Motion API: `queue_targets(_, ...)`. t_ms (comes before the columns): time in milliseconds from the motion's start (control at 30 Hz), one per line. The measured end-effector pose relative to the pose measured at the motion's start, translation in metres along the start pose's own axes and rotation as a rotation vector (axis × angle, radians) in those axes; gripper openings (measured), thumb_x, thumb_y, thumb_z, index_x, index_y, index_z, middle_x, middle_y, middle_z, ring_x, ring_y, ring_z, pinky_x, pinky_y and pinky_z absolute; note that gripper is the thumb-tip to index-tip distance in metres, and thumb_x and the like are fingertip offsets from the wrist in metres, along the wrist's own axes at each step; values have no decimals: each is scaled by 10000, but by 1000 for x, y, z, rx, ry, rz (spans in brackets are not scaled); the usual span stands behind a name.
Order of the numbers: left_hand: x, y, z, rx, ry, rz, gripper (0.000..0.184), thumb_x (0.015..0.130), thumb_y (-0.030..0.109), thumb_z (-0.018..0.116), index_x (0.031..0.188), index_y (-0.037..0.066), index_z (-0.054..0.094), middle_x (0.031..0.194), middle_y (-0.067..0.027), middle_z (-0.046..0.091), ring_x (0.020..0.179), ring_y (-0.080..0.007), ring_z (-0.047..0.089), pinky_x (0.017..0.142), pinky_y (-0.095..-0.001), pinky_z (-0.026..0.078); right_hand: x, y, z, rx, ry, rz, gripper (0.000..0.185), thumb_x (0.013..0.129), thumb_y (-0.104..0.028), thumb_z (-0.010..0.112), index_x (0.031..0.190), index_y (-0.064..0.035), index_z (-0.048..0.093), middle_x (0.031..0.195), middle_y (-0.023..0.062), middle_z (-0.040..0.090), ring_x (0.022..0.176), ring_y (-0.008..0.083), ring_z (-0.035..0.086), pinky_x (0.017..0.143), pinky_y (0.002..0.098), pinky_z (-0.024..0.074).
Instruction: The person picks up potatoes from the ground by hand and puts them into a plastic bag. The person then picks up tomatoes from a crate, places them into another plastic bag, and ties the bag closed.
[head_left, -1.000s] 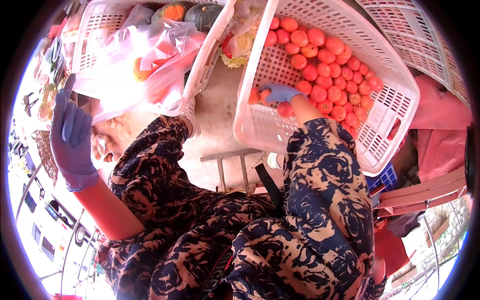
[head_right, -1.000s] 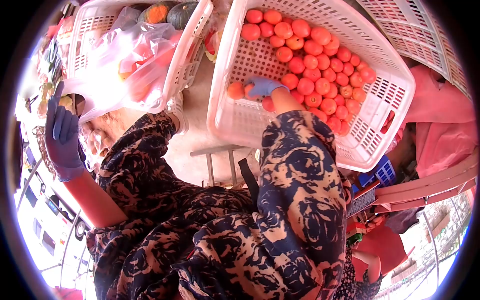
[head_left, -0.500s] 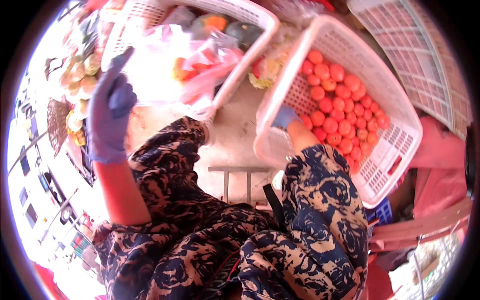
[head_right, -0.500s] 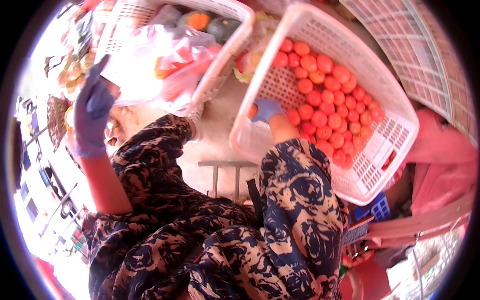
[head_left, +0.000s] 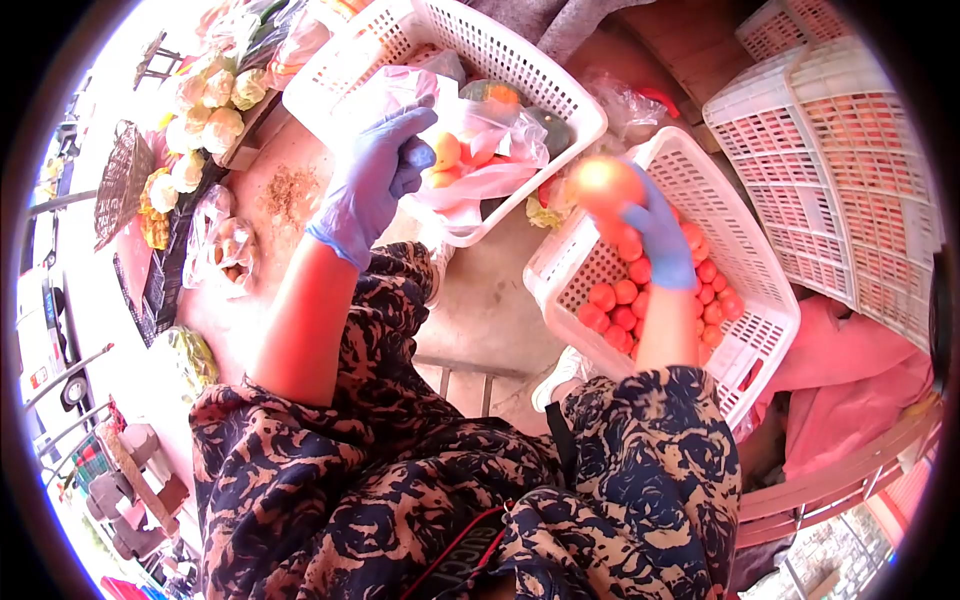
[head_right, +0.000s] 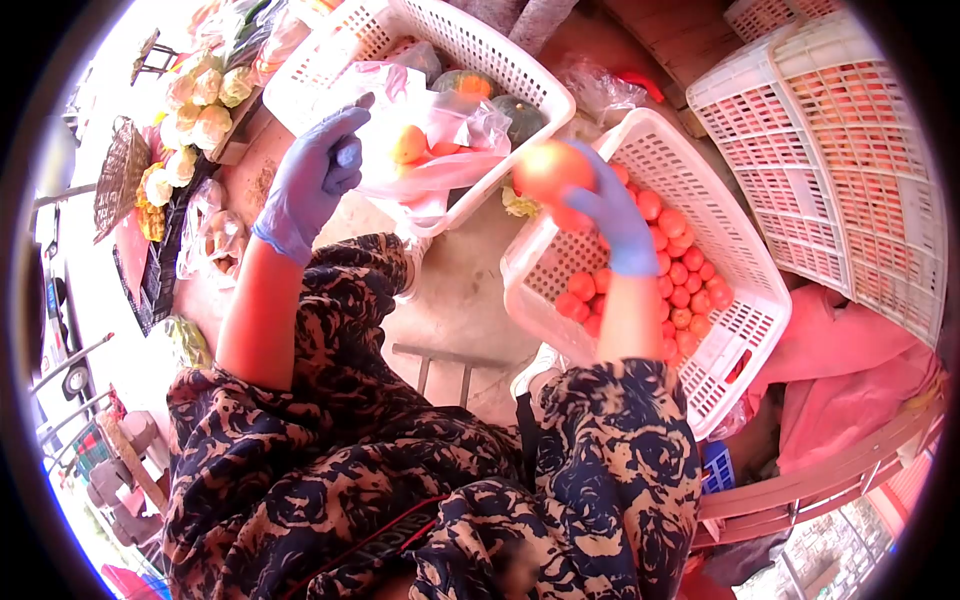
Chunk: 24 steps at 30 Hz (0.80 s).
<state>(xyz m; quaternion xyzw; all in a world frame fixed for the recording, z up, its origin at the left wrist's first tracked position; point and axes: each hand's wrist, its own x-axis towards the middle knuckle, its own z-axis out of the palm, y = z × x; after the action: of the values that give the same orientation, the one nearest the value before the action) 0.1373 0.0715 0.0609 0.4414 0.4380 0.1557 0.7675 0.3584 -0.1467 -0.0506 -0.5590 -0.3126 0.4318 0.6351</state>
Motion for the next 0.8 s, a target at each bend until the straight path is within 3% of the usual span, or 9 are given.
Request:
queue_targets(167, -4, 1, -3, -4, 26, 15, 339, 857, 152, 529, 1177, 44, 496, 537, 55, 346, 404, -40, 253, 391, -180, 193, 117, -29, 130, -975, -453, -232, 534, 651, -302, 749, 1093, -69, 561, 957, 85, 621, 877, 164, 575, 813, 297, 452)
queue_targets(233, -2, 2, -6, -43, 34, 23, 342, 854, 150, 533, 1177, 43, 497, 540, 56, 348, 403, -39, 258, 390, -177, 195, 146, 17, 149, -927, -518, -108, 534, 644, -329, 729, 1097, -91, 575, 972, 135, 629, 894, 240, 599, 816, 318, 455)
queue_targets(333, 12, 1, -20, -157, 57, 4, 338, 854, 146, 537, 1170, 32, 501, 547, 60, 336, 417, -34, 269, 389, -173, 202, 150, 51, 146, -610, -552, -107, 469, 748, -294, 679, 1153, -86, 567, 995, 99, 632, 909, 200, 589, 826, 308, 454)
queue_targets(400, 19, -4, -35, -146, 58, 47, 226, 847, 156, 550, 1038, 36, 544, 556, 55, 369, 430, -44, 302, 398, -174, 233, 132, 52, 106, -364, -427, -274, 358, 844, -235, 605, 1169, -92, 560, 1009, 58, 627, 904, 133, 574, 814, 258, 456)
queue_targets(433, 20, -4, -40, -167, 19, 39, 133, 832, 172, 571, 897, 58, 595, 567, 43, 419, 428, -55, 337, 405, -178, 264, 115, 37, 71, -242, -367, -113, 331, 872, -229, 569, 1166, -77, 560, 1007, 37, 623, 907, 107, 567, 804, 236, 456)
queue_targets(500, 23, -4, -42, -233, 12, 48, 196, 844, 130, 554, 1003, 21, 586, 558, 64, 341, 440, -48, 302, 418, -177, 240, 69, 16, -1, -75, -233, 0, 320, 885, -217, 534, 1154, -46, 560, 984, 17, 617, 882, 101, 567, 797, 236, 459)
queue_targets(600, 46, -20, -60, -252, -103, 34, 380, 859, 71, 512, 1215, -47, 456, 544, 78, 265, 434, -31, 235, 404, -186, 185, 2, 59, -106, -351, 56, 282, 286, 880, -222, 518, 1097, -47, 582, 978, 15, 607, 878, 104, 559, 783, 242, 464)
queue_targets(733, 29, -18, -35, -45, -76, 99, 409, 882, 106, 477, 1253, -59, 419, 534, 78, 247, 433, -31, 236, 411, -180, 185, -91, 177, -167, -1045, -87, 422, 322, 765, -284, 597, 962, -33, 554, 854, 179, 581, 816, 269, 581, 710, 369, 458)
queue_targets(800, 20, -15, -16, 48, 4, 142, 405, 886, 123, 472, 1243, -64, 433, 531, 80, 265, 441, -29, 258, 421, -182, 182, -121, 208, -138, -1414, -332, 500, 542, 704, -279, 647, 1191, -103, 485, 1237, 191, 454, 1077, 352, 488, 880, 411, 427)
